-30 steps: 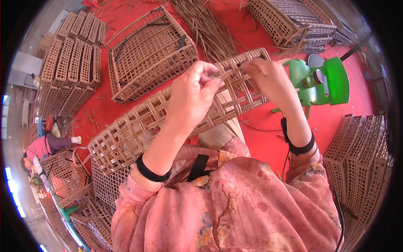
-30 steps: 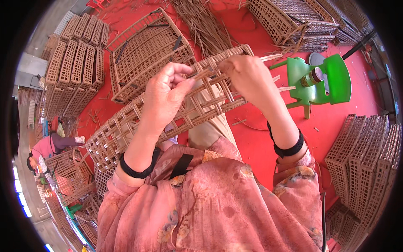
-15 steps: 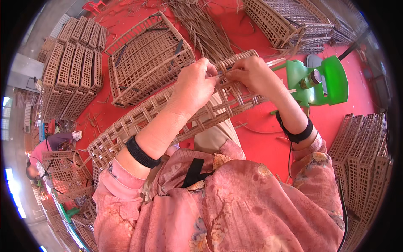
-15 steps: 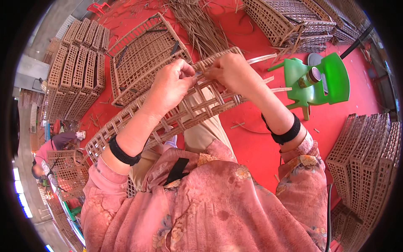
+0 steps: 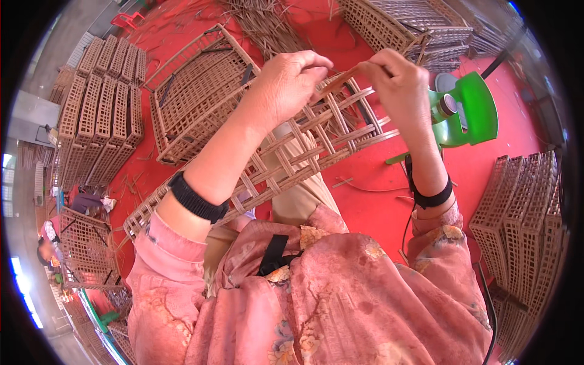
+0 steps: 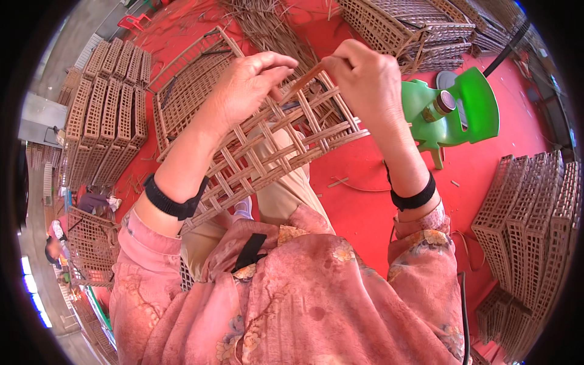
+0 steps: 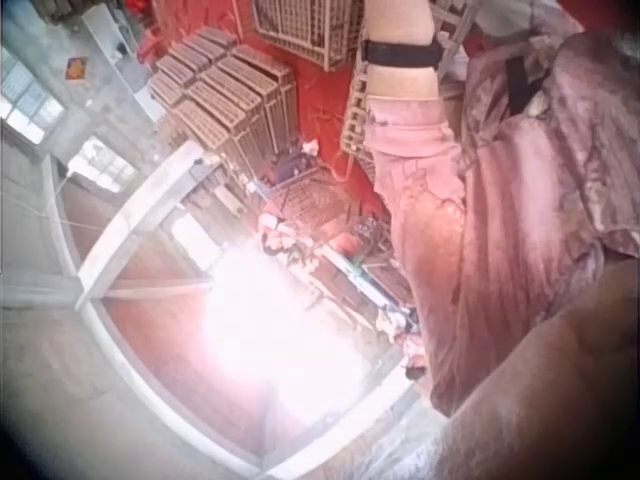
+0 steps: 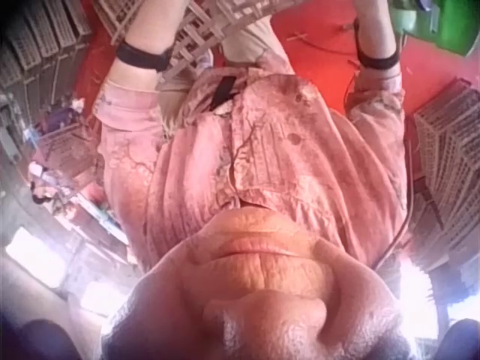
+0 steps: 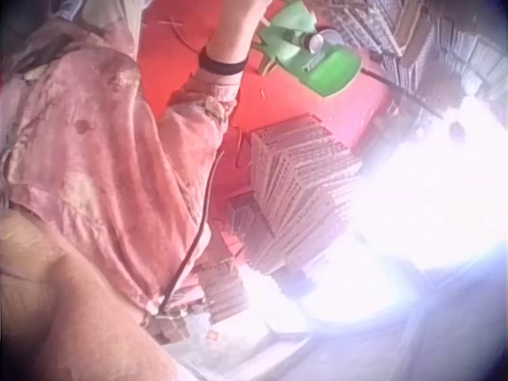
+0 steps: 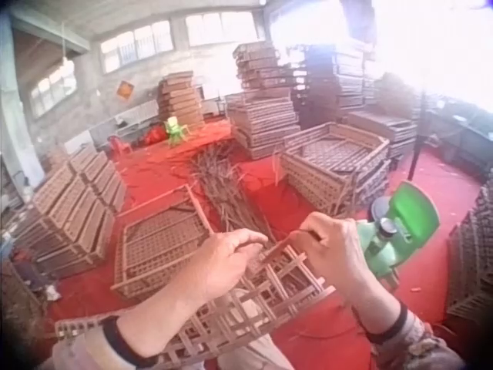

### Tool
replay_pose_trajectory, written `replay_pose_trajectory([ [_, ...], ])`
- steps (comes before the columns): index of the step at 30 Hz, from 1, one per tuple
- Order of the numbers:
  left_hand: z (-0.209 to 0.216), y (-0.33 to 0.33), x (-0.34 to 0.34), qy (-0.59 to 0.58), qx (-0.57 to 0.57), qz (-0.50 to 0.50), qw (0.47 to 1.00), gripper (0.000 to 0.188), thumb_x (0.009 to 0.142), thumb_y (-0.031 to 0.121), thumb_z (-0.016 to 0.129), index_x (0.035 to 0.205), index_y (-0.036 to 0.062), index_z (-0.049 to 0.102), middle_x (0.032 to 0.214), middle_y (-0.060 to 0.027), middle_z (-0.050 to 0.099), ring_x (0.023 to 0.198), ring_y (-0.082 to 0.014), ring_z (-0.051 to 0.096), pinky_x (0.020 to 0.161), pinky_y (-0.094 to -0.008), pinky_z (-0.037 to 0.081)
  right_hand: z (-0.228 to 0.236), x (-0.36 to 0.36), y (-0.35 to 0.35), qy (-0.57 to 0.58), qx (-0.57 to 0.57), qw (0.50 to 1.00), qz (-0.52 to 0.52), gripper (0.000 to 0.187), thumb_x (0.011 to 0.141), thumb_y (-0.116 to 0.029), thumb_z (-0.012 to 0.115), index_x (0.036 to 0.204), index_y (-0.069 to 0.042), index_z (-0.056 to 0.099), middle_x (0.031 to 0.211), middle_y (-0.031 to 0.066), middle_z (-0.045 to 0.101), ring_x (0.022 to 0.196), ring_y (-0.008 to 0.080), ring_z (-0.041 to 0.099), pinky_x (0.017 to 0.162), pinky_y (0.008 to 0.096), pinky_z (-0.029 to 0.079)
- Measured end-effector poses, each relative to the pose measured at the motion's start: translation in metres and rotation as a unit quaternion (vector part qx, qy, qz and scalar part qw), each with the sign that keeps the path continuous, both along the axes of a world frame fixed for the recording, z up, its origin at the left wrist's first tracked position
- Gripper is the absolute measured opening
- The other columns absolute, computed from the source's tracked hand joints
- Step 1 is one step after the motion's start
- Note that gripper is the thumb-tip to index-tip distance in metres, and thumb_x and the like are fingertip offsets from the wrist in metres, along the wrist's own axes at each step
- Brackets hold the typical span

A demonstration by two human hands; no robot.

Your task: Weaving thin bamboo strips into a rectangular frame to create a basket or furniture component.

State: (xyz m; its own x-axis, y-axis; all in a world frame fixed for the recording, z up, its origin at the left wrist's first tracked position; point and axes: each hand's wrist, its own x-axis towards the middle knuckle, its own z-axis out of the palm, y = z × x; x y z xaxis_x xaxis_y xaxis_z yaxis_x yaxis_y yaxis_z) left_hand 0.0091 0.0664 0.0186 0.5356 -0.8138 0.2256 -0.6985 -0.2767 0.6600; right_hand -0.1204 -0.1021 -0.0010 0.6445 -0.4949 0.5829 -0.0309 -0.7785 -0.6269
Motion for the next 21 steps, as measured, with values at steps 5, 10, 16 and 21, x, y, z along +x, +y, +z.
replay_pose_trajectory([
  [5, -0.005, -0.017, -0.006, 0.281, -0.033, -0.034, 0.959, 0.022, 0.098, 0.022, 0.065, 0.108, 0.0042, 0.071, 0.089, 0.0007, 0.069, 0.073, -0.0057, 0.062, 0.063, -0.0223, 0.047, 0.007, -0.004, -0.010, 0.031, 0.061, 0.997, 0.040, 0.016, 0.088, -0.020, 0.072, 0.086, -0.004, 0.073, 0.067, 0.0129, 0.066, 0.057, 0.0267, 0.064, 0.056, 0.0377, 0.049],
  [10, -0.009, -0.013, -0.001, 0.203, 0.016, 0.024, 0.979, 0.016, 0.091, 0.017, 0.069, 0.094, 0.0009, 0.070, 0.077, -0.0014, 0.067, 0.064, -0.0061, 0.058, 0.059, -0.0218, 0.046, -0.033, 0.001, -0.025, 0.100, 0.023, 0.994, 0.045, 0.031, 0.086, -0.029, 0.074, 0.104, -0.005, 0.070, 0.079, 0.0149, 0.070, 0.073, 0.0309, 0.069, 0.067, 0.0408, 0.053],
  [16, -0.015, -0.007, -0.002, 0.256, 0.061, 0.062, 0.963, 0.015, 0.089, 0.015, 0.068, 0.090, 0.0002, 0.069, 0.076, -0.0032, 0.068, 0.065, -0.0085, 0.061, 0.059, -0.0243, 0.049, -0.035, 0.001, -0.004, 0.164, -0.006, 0.986, 0.034, 0.037, 0.082, -0.021, 0.070, 0.115, -0.005, 0.064, 0.089, 0.0150, 0.072, 0.080, 0.0338, 0.070, 0.075, 0.0449, 0.054],
  [21, -0.024, -0.011, 0.001, 0.283, 0.059, 0.049, 0.956, 0.015, 0.089, 0.015, 0.068, 0.090, -0.0003, 0.071, 0.076, -0.0034, 0.068, 0.067, -0.0094, 0.061, 0.060, -0.0254, 0.050, -0.039, 0.002, -0.001, 0.164, -0.056, 0.985, -0.012, 0.037, 0.082, -0.016, 0.065, 0.116, -0.004, 0.063, 0.089, 0.0176, 0.072, 0.083, 0.0361, 0.070, 0.075, 0.0471, 0.053],
])
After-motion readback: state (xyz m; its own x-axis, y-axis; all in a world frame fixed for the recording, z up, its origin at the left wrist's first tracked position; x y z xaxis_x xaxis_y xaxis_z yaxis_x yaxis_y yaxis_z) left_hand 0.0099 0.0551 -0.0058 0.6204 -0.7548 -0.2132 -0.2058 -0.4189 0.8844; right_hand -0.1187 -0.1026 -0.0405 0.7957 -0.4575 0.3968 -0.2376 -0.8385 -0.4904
